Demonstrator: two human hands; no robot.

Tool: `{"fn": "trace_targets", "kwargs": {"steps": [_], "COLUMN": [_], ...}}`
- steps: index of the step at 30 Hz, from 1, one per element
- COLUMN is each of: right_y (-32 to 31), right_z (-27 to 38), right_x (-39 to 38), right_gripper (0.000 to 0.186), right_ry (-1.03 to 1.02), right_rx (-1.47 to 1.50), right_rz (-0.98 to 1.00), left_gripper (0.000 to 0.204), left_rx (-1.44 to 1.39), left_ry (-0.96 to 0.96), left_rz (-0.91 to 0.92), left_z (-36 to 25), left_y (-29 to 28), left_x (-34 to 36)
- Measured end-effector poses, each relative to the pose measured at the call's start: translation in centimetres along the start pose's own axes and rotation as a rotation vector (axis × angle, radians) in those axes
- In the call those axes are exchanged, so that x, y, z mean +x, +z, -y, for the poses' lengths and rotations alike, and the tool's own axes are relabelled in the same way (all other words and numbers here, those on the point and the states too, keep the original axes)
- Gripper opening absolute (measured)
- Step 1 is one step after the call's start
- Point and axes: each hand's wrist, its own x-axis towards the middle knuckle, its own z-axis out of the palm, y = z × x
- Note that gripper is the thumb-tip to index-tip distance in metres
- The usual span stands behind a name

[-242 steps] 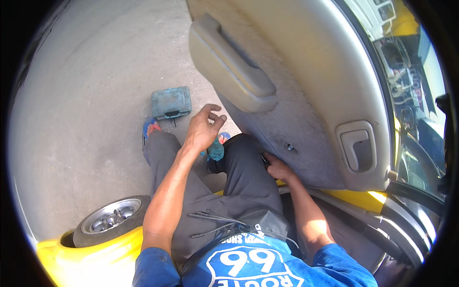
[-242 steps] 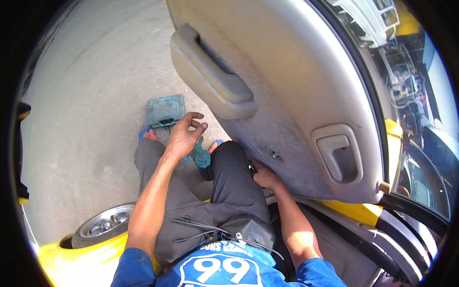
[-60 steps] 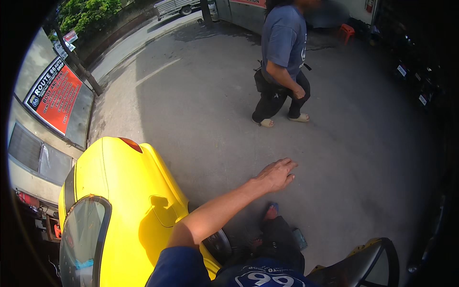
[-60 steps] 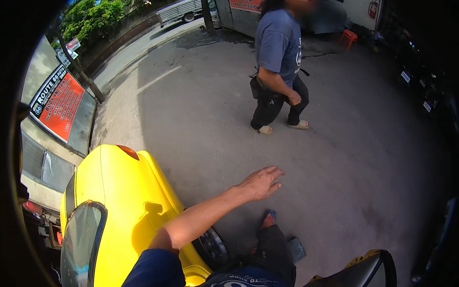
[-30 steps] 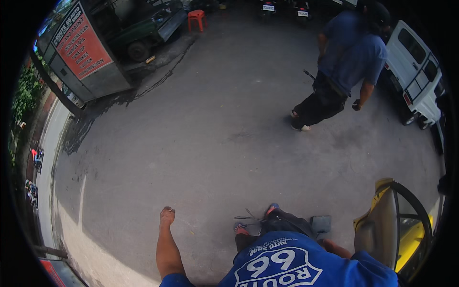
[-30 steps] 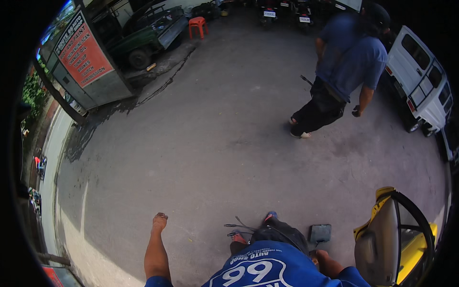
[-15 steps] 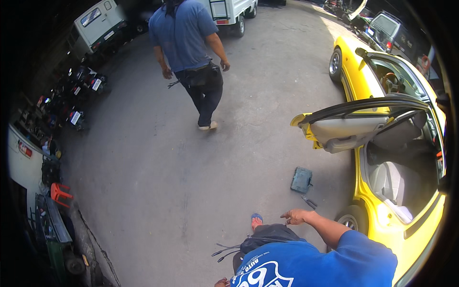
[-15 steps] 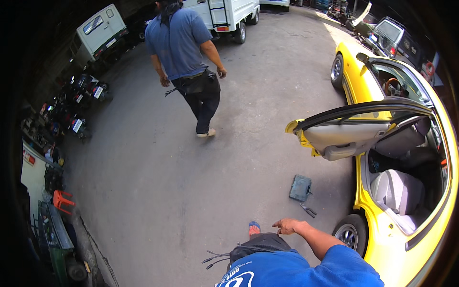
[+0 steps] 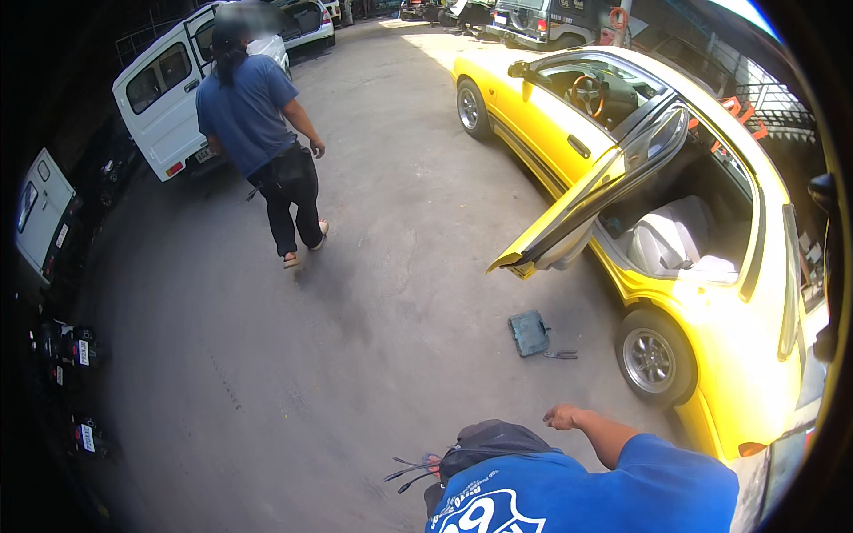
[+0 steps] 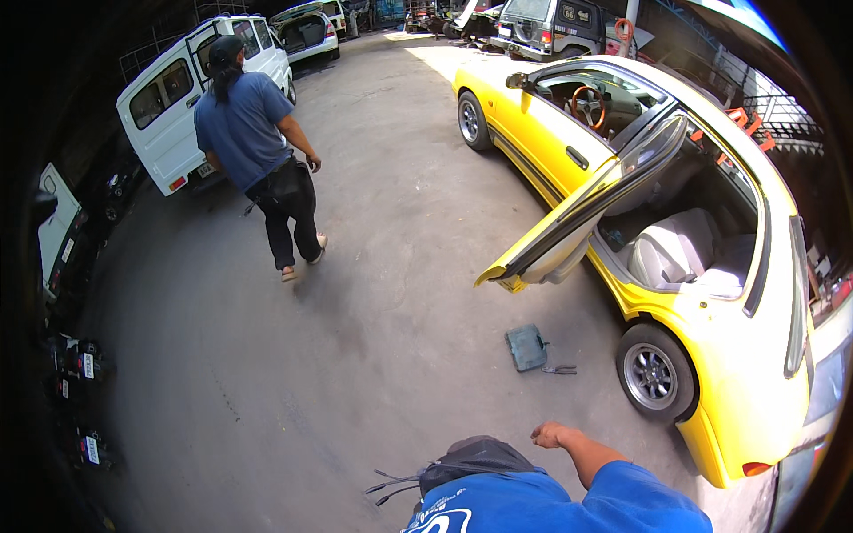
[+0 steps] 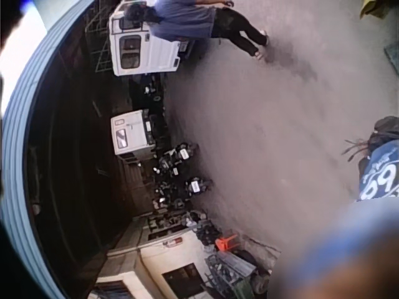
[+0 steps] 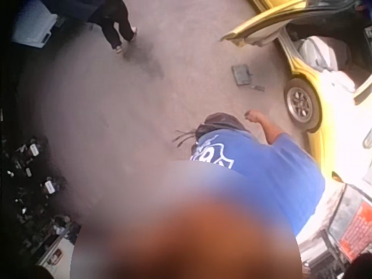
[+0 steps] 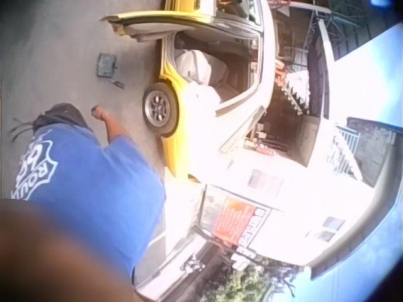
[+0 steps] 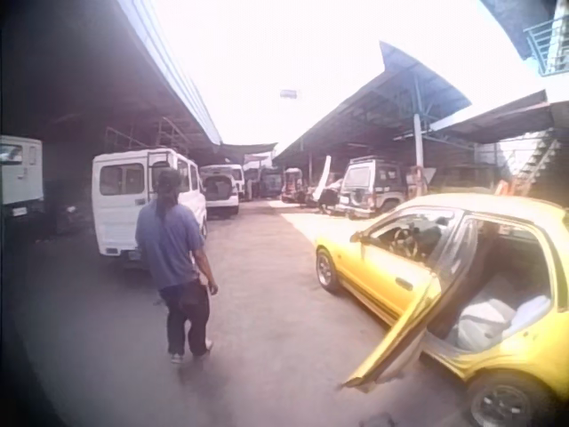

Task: The person removes the interior door handle of a yellow car using a screwdriver and a cloth. They unscrew fasteners, detach the handle assembly, and set it aside.

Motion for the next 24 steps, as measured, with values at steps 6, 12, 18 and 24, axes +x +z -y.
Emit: {"fn": "trace_targets", "kwargs": {"steps": [6,12,18,24], "right_y": [14.4,8.1,-13.4,-27.6], "right_z": [-3.9,3.6,14.4,22.0], "right_x": [-0.3,6.7,13.9,16.2], "right_gripper": [0.047,0.046,0.054,0.053], "right_ry": [0.417,0.315,0.14,-0.039], "right_rx": [0.449,0.644,0.722,0.731], "right_rz": [0.339,0.244,0.043,0.059], "left_gripper": [0.031,0.032,0.032,0.033], "left_rx": [0.165,0.369,0.477,0.474], "left_ry": [-0.049,-0.113,-0.028,-0.005], "left_rz": [0.051,0.084,0.124,0.111], "left_z": [-2.8,-12.2,-30.0,-40.5], "left_y": [-8.3,-13.8,-12.2,-15.7], "left_x": [2.3,9.5,18.6,24.6]}}
